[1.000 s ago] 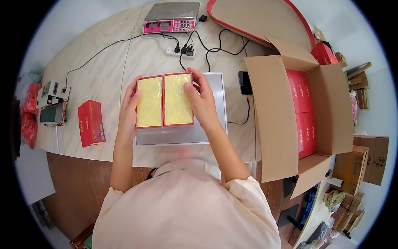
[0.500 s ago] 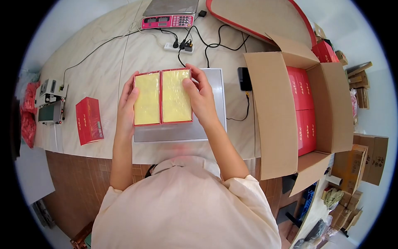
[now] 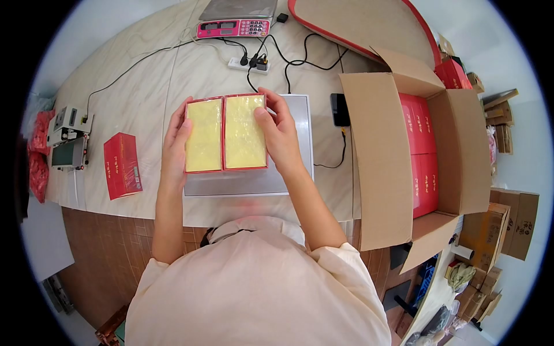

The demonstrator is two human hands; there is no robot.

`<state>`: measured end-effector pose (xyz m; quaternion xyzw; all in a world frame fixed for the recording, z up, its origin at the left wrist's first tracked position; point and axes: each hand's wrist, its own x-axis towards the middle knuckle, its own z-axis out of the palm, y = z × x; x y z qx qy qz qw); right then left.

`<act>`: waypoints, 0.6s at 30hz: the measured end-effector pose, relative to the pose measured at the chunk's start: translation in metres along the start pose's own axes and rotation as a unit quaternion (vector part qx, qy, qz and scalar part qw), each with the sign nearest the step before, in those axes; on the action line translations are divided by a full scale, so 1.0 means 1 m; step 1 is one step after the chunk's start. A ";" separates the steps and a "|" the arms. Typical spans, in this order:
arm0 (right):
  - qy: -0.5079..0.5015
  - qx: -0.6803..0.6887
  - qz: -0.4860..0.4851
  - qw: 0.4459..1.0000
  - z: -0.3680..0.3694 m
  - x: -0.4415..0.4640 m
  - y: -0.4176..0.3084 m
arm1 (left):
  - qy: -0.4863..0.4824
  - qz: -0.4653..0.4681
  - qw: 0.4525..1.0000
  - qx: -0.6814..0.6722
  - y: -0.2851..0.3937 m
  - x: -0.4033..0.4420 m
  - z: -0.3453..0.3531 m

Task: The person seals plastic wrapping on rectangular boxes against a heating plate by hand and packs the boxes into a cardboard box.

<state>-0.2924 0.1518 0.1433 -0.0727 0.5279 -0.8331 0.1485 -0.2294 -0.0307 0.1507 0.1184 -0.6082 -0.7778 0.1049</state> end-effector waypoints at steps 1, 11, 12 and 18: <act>0.011 -0.003 0.008 1.000 0.000 0.000 0.000 | 0.001 0.000 1.000 -0.002 0.000 0.000 0.000; 0.039 -0.060 0.044 0.996 -0.020 -0.012 0.011 | 0.038 -0.128 0.987 -0.094 -0.018 -0.012 -0.020; 0.042 -0.100 0.094 0.990 -0.037 -0.011 0.024 | 0.038 -0.157 0.985 -0.060 -0.023 -0.015 -0.025; -0.064 -0.164 0.218 0.960 -0.107 -0.016 0.111 | 0.006 -0.238 0.971 0.003 -0.082 -0.036 -0.043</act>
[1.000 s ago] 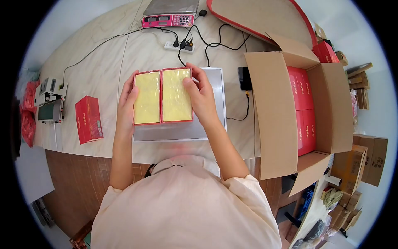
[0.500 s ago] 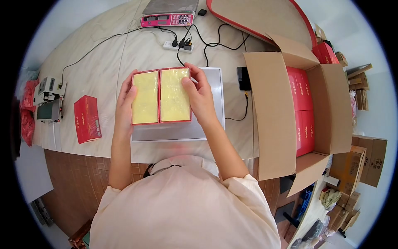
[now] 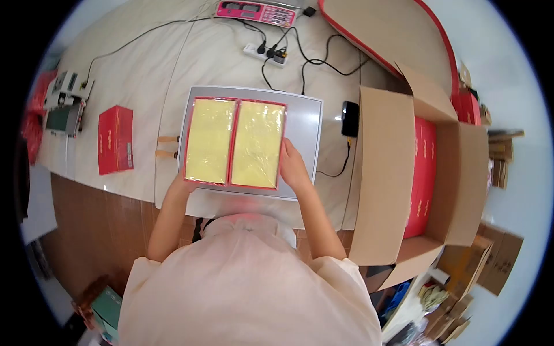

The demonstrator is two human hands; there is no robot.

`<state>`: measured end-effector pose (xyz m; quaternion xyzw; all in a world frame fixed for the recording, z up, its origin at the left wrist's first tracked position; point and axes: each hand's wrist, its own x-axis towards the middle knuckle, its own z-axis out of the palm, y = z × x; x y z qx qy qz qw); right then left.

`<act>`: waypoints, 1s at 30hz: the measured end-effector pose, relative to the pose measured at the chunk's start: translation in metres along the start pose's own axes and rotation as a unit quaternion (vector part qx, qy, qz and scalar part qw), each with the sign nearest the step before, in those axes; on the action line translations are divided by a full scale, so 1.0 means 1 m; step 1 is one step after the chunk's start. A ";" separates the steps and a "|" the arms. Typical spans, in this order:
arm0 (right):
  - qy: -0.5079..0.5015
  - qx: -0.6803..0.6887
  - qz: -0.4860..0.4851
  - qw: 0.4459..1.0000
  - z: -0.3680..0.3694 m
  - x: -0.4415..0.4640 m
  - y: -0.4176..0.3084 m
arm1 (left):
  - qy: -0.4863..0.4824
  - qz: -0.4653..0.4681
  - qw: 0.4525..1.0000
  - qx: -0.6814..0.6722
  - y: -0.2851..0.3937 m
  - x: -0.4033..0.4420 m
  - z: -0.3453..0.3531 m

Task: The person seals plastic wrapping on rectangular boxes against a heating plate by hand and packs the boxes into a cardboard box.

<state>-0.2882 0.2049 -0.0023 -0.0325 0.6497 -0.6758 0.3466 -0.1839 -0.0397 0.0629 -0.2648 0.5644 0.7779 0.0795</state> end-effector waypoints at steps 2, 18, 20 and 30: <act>-0.041 0.006 0.020 0.999 -0.002 0.008 0.003 | -0.043 0.016 0.998 0.039 -0.003 0.000 0.002; -0.227 -0.071 0.260 0.936 0.049 0.062 -0.113 | 0.286 0.278 0.905 0.148 -0.097 -0.045 0.070; -0.256 -0.112 0.251 0.927 0.052 0.064 -0.116 | 0.309 0.271 0.901 0.138 -0.111 -0.045 0.080; -0.424 -0.289 0.110 0.851 0.047 0.090 -0.121 | 0.336 0.204 0.884 0.252 -0.140 -0.044 0.091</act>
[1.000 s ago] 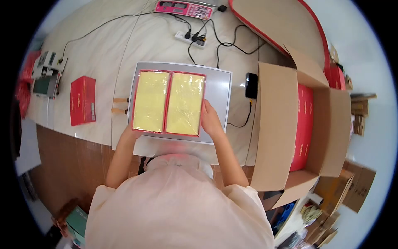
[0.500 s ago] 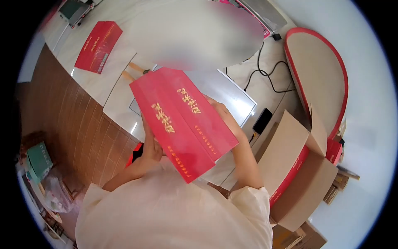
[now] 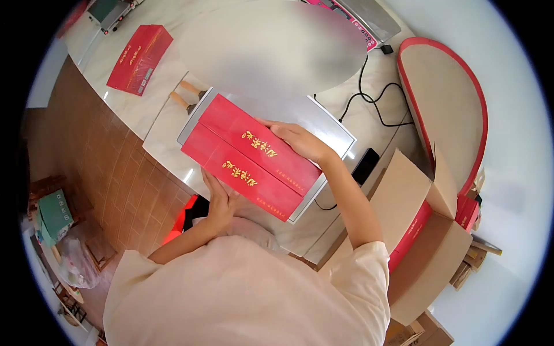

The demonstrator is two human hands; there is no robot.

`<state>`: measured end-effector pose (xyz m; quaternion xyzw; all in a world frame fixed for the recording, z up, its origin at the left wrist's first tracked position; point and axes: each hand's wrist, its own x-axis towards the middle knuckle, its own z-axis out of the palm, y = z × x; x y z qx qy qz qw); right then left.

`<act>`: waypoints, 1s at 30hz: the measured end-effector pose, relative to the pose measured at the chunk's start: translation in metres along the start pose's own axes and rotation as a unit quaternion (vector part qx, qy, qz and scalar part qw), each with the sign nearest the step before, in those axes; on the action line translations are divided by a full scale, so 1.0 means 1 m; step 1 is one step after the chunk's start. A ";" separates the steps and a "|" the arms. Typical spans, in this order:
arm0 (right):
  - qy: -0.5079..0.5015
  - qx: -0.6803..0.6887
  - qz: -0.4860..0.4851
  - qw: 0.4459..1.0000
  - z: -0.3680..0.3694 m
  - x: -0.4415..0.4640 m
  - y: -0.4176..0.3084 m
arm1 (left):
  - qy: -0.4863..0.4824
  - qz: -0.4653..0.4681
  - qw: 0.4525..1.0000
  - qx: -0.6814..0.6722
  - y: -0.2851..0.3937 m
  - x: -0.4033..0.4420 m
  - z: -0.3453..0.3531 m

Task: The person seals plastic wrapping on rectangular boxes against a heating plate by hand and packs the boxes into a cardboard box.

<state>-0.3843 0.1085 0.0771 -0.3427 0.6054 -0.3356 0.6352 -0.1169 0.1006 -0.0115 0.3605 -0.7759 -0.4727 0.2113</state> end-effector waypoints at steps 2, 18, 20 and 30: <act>0.034 -0.033 -0.063 0.997 -0.004 -0.003 0.002 | 0.004 0.014 0.999 0.033 -0.004 0.003 -0.010; 0.487 0.377 -0.218 0.757 0.110 -0.053 0.111 | -0.227 -0.211 0.934 -0.178 0.012 0.148 -0.093; 0.549 0.343 -0.169 0.744 0.119 -0.053 0.090 | -0.239 -0.212 0.929 -0.187 0.015 0.147 -0.089; 0.646 0.197 -0.076 0.734 0.102 -0.136 0.035 | -0.313 -0.195 0.919 -0.139 0.015 0.131 -0.027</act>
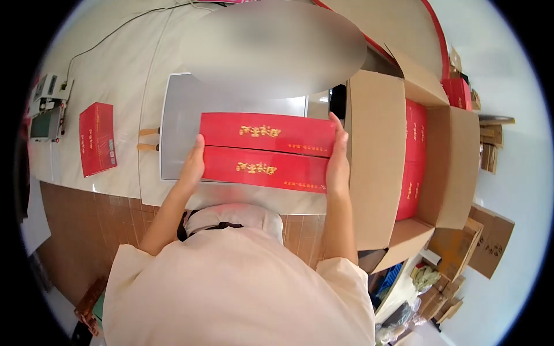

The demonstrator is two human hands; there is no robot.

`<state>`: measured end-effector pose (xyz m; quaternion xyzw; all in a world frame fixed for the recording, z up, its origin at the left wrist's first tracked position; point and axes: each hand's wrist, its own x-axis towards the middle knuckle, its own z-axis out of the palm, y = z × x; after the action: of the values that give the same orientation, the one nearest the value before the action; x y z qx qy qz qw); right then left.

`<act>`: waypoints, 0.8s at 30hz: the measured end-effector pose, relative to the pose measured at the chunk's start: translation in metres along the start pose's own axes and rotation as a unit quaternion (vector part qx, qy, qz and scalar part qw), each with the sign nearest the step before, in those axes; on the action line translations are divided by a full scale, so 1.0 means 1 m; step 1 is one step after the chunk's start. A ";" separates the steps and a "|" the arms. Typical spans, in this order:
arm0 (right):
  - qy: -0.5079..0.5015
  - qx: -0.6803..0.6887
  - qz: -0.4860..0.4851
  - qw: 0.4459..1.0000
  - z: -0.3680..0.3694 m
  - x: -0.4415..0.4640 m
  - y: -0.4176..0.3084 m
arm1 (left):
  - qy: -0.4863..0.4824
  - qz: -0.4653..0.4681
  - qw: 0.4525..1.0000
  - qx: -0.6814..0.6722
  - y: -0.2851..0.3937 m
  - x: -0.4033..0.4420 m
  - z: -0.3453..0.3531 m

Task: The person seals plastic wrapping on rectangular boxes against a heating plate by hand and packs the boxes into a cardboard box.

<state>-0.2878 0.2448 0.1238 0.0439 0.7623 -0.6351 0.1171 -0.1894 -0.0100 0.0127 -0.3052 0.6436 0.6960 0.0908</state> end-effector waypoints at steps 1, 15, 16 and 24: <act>0.003 -0.028 0.000 1.000 0.007 0.001 -0.004 | 0.007 -0.007 1.000 0.028 -0.001 0.002 -0.009; -0.134 -0.003 -0.066 0.989 0.191 0.015 0.060 | 0.179 -0.032 0.982 -0.047 0.026 -0.030 -0.179; -0.133 0.005 -0.076 0.988 0.197 0.014 0.059 | 0.203 -0.018 0.979 -0.013 0.034 -0.035 -0.174; -0.071 -0.041 -0.110 0.991 0.137 0.028 0.070 | 0.154 0.115 0.970 0.146 0.065 -0.037 -0.135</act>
<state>-0.2828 0.1215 0.0278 -0.0904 0.7778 -0.6135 0.1025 -0.1520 -0.1389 0.0895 -0.3163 0.7754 0.5446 -0.0465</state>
